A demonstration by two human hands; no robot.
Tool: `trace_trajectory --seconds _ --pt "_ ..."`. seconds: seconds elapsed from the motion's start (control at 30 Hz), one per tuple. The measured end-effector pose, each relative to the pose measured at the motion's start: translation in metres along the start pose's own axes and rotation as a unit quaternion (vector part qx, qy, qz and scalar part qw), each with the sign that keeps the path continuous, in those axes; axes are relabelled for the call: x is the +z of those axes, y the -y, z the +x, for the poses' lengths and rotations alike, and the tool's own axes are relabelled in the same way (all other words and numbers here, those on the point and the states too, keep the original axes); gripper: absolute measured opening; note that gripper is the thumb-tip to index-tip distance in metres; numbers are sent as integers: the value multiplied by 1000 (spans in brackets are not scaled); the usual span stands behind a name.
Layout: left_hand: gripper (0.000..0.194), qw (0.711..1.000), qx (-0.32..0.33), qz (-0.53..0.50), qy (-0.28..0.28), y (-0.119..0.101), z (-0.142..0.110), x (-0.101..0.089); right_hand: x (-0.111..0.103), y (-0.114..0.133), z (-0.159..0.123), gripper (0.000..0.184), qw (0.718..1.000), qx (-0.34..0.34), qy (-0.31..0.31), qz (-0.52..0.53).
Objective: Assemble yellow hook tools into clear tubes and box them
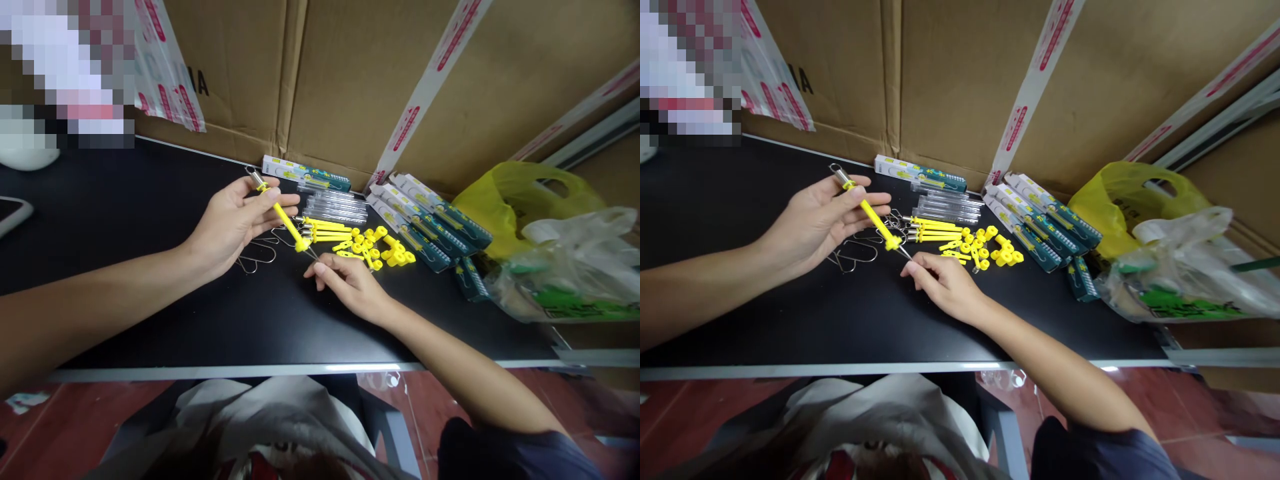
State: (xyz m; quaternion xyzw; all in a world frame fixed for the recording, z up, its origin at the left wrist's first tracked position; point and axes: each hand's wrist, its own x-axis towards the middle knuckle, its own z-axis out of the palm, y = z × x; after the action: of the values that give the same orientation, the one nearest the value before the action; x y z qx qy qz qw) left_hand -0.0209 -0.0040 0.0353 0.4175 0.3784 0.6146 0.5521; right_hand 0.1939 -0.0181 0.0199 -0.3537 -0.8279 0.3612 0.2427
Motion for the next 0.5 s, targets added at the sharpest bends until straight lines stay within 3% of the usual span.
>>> trace_trajectory --seconds 0.1,0.23,0.5 --pt "16 999 -35 10 4 -2 -4 3 3 5 -2 32 997 -34 13 -73" --pt "27 998 -56 27 29 -3 -9 5 7 7 -3 32 990 -75 28 -116" --pt "39 992 -79 77 67 3 -15 7 7 6 -3 26 978 -89 55 -181"
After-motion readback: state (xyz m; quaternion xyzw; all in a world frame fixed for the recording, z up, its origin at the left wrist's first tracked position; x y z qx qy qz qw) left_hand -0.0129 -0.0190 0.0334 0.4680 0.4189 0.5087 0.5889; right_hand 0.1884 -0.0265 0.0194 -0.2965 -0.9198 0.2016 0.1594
